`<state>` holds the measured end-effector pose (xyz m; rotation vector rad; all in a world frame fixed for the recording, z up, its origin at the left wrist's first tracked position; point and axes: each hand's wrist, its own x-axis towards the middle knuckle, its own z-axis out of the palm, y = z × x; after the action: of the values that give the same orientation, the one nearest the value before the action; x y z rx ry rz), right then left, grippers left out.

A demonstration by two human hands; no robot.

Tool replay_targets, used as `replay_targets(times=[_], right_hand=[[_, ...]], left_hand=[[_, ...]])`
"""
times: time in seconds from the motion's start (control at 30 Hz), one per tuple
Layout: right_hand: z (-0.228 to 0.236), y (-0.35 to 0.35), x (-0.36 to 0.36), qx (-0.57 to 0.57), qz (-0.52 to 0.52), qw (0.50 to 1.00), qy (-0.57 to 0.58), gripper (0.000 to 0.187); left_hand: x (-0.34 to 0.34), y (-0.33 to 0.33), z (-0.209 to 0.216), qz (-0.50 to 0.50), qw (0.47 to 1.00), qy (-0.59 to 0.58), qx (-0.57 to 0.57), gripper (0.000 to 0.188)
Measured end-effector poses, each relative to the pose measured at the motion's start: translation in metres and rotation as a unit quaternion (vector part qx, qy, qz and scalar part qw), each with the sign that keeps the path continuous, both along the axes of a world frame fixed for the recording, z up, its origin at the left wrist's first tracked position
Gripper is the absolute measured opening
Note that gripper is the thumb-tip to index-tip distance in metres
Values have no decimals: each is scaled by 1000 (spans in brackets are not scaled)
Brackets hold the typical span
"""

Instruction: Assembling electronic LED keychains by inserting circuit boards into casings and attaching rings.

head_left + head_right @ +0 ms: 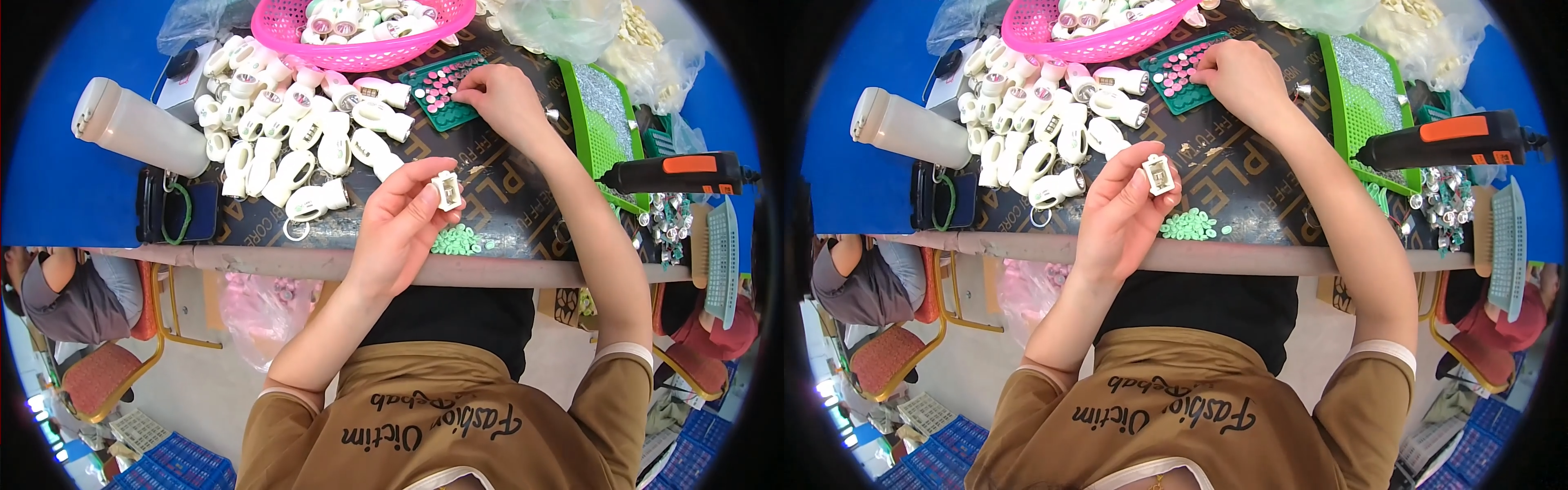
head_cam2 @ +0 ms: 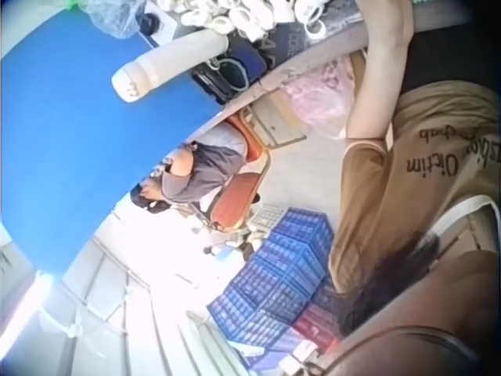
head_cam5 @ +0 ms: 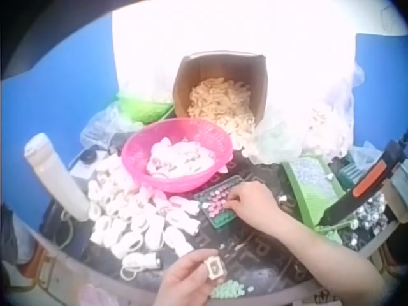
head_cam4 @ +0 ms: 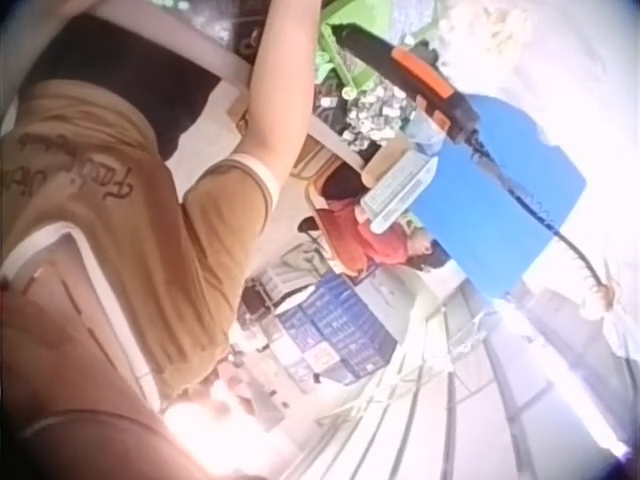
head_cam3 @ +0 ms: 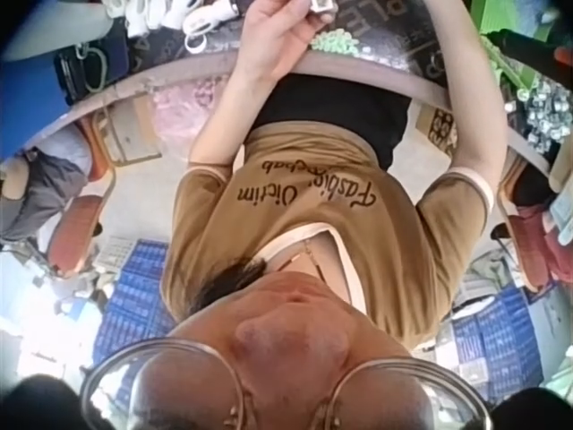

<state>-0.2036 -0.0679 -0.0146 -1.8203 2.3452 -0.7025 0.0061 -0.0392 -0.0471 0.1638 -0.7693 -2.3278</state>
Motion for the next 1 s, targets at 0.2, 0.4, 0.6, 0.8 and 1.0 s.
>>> replay_targets(times=[0.2,0.4,0.6,0.8,1.0], right_hand=[[-6,0,0,-17,23,998,-49,15],[-10,3,1,-72,73,993,58,11],[23,39,27,-111,89,988,-61,5],[40,87,65,-245,182,947,98,11],[32,91,76,-264,160,929,204,15]], left_hand=[[0,-1,2,2,1000,1,5,28],[0,0,3,6,1000,-7,13,28],[0,0,1,8,1000,7,17,27],[-1,0,6,22,1000,-4,21,29],[-3,2,3,22,999,-8,25,20]])
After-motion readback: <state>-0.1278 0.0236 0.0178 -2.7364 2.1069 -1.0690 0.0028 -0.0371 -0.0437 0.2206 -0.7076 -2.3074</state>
